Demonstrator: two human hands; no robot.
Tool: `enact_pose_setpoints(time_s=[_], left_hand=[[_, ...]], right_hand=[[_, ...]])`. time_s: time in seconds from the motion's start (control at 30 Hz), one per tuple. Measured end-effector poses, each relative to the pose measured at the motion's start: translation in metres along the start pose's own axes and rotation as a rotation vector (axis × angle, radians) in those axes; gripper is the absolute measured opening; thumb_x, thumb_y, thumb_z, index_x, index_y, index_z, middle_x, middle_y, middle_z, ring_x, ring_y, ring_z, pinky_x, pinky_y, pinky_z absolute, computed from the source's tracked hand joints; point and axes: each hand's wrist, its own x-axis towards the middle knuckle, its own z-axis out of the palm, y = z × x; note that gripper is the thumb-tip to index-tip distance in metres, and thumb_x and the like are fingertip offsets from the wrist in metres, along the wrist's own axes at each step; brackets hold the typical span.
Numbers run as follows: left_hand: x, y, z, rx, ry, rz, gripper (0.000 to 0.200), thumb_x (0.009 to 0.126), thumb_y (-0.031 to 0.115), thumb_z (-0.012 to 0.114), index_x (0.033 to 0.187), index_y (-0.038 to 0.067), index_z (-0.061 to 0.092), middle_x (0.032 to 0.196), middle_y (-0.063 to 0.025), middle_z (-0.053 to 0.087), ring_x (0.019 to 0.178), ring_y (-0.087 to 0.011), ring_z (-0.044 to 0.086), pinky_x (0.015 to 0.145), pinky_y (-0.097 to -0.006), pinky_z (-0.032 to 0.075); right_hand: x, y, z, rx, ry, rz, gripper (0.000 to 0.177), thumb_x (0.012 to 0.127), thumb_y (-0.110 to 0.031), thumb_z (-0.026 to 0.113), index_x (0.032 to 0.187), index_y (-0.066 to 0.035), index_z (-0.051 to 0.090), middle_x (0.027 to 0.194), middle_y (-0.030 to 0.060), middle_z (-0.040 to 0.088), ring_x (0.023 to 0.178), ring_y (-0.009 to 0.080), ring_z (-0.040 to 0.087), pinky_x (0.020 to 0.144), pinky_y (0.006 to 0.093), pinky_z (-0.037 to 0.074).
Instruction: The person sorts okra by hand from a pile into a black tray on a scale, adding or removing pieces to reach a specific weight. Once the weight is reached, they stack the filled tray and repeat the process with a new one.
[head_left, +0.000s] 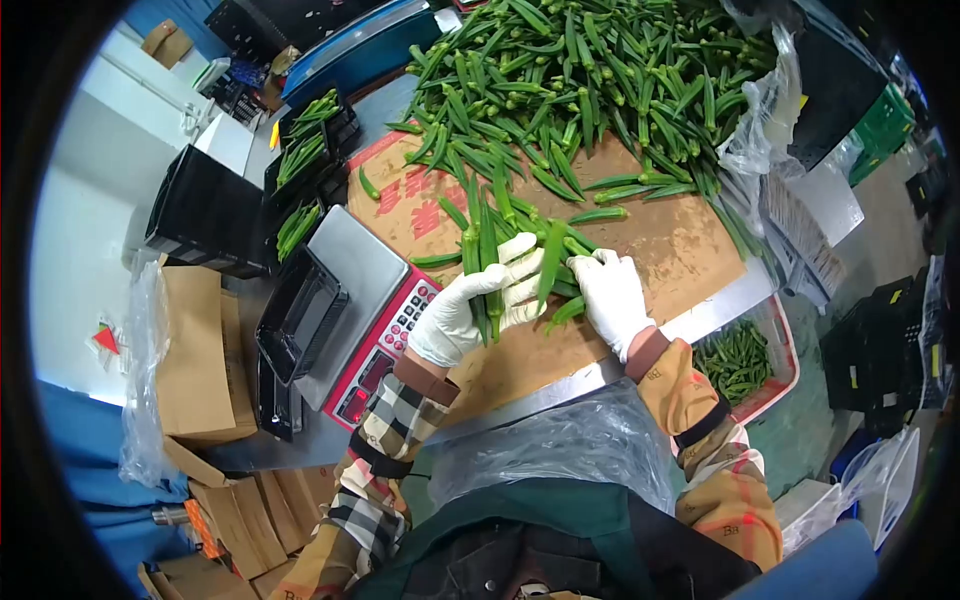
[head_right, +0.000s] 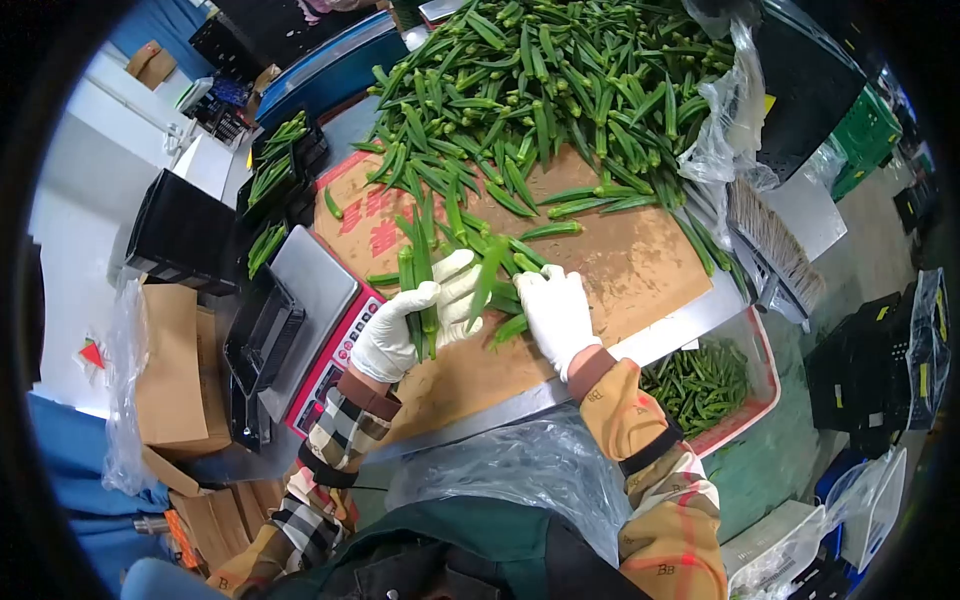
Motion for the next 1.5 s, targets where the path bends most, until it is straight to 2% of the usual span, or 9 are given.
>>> enact_pose_setpoints(time_s=[0.27, 0.37, 0.47, 0.5, 0.67, 1.0, 1.27, 1.4, 1.5], left_hand=[[-0.003, -0.01, -0.019, 0.206, 0.359, 0.106, 0.051, 0.093, 0.013, 0.074, 0.138, -0.001, 0.054, 0.128, -0.0134, 0.068, 0.105, -0.0214, 0.07, 0.087, -0.0342, 0.059], [-0.001, -0.016, -0.028, 0.302, 0.484, 0.117, 0.047, 0.093, 0.015, 0.075, 0.133, -0.002, 0.057, 0.118, -0.0123, 0.071, 0.098, -0.0194, 0.071, 0.079, -0.0311, 0.058], [-0.002, -0.017, -0.029, 0.226, 0.447, 0.134, 0.047, 0.094, 0.015, 0.075, 0.134, -0.002, 0.056, 0.118, -0.0126, 0.071, 0.098, -0.0206, 0.071, 0.081, -0.0321, 0.059], [-0.002, -0.015, -0.025, 0.186, 0.395, 0.113, 0.049, 0.095, 0.015, 0.074, 0.137, -0.002, 0.054, 0.123, -0.0108, 0.068, 0.106, -0.0204, 0.069, 0.083, -0.0331, 0.06], [0.008, -0.038, 0.001, 0.264, 0.294, 0.144, 0.05, 0.1, 0.015, 0.067, 0.145, 0.003, 0.048, 0.136, -0.0063, 0.06, 0.122, -0.0181, 0.06, 0.101, -0.0375, 0.052], [-0.083, 0.028, 0.03, 0.659, 0.435, 0.443, 0.075, 0.104, 0.018, 0.062, 0.162, -0.004, 0.02, 0.153, -0.0135, 0.045, 0.139, -0.019, 0.043, 0.117, -0.0324, 0.035], [-0.212, 0.173, -0.006, 0.896, 0.628, 0.399, 0.05, 0.106, 0.035, 0.059, 0.144, 0.002, 0.053, 0.131, -0.0065, 0.063, 0.117, -0.0127, 0.059, 0.1, -0.0294, 0.049], [-0.238, 0.194, -0.049, 0.691, 0.716, 0.153, 0.05, 0.109, 0.042, 0.051, 0.143, 0.005, 0.055, 0.136, -0.0072, 0.062, 0.121, -0.0139, 0.06, 0.104, -0.0324, 0.049], [-0.264, 0.186, -0.066, 0.97, 0.897, 0.278, 0.052, 0.109, 0.035, 0.053, 0.148, 0.002, 0.052, 0.148, -0.0114, 0.057, 0.137, -0.0191, 0.051, 0.118, -0.0315, 0.037]], right_hand=[[0.018, 0.01, -0.001, -0.002, -0.09, 0.116, 0.026, 0.087, -0.013, 0.065, 0.113, -0.008, 0.062, 0.096, 0.0104, 0.069, 0.093, 0.0323, 0.066, 0.081, 0.0448, 0.05], [0.016, 0.01, -0.022, 0.371, 0.007, 0.34, 0.041, 0.083, -0.008, 0.075, 0.122, -0.003, 0.063, 0.106, 0.0095, 0.072, 0.095, 0.0291, 0.069, 0.087, 0.0402, 0.053], [0.015, 0.036, -0.016, 1.196, -0.097, 0.422, 0.052, 0.081, -0.007, 0.082, 0.128, 0.0, 0.062, 0.114, 0.0068, 0.073, 0.097, 0.0214, 0.07, 0.087, 0.0355, 0.056], [0.016, 0.031, -0.033, 1.334, -0.202, 0.51, 0.043, 0.085, -0.007, 0.08, 0.125, 0.0, 0.065, 0.113, 0.0038, 0.073, 0.092, 0.0137, 0.067, 0.082, 0.031, 0.056], [0.009, -0.01, -0.017, 1.821, -0.237, 0.736, 0.042, 0.086, -0.003, 0.078, 0.126, -0.001, 0.066, 0.106, 0.0043, 0.073, 0.093, 0.0133, 0.068, 0.084, 0.029, 0.055], [0.05, -0.153, -0.027, 1.947, -0.18, 0.661, 0.035, 0.098, -0.018, 0.071, 0.13, -0.004, 0.063, 0.117, 0.0043, 0.07, 0.103, 0.0127, 0.066, 0.09, 0.0316, 0.054], [0.144, -0.323, -0.007, 2.175, -0.391, 0.319, 0.044, 0.103, -0.025, 0.063, 0.141, -0.009, 0.048, 0.126, 0.005, 0.064, 0.11, 0.0155, 0.064, 0.092, 0.0333, 0.053], [0.142, -0.329, -0.037, 1.862, -0.617, 0.33, 0.051, 0.101, -0.028, 0.066, 0.141, -0.005, 0.046, 0.127, 0.0101, 0.063, 0.121, 0.0183, 0.059, 0.103, 0.0309, 0.046], [0.116, -0.292, -0.028, 1.614, -0.405, 0.141, 0.044, 0.103, -0.02, 0.062, 0.14, 0.001, 0.054, 0.134, 0.0131, 0.064, 0.123, 0.0197, 0.06, 0.105, 0.0315, 0.047]])
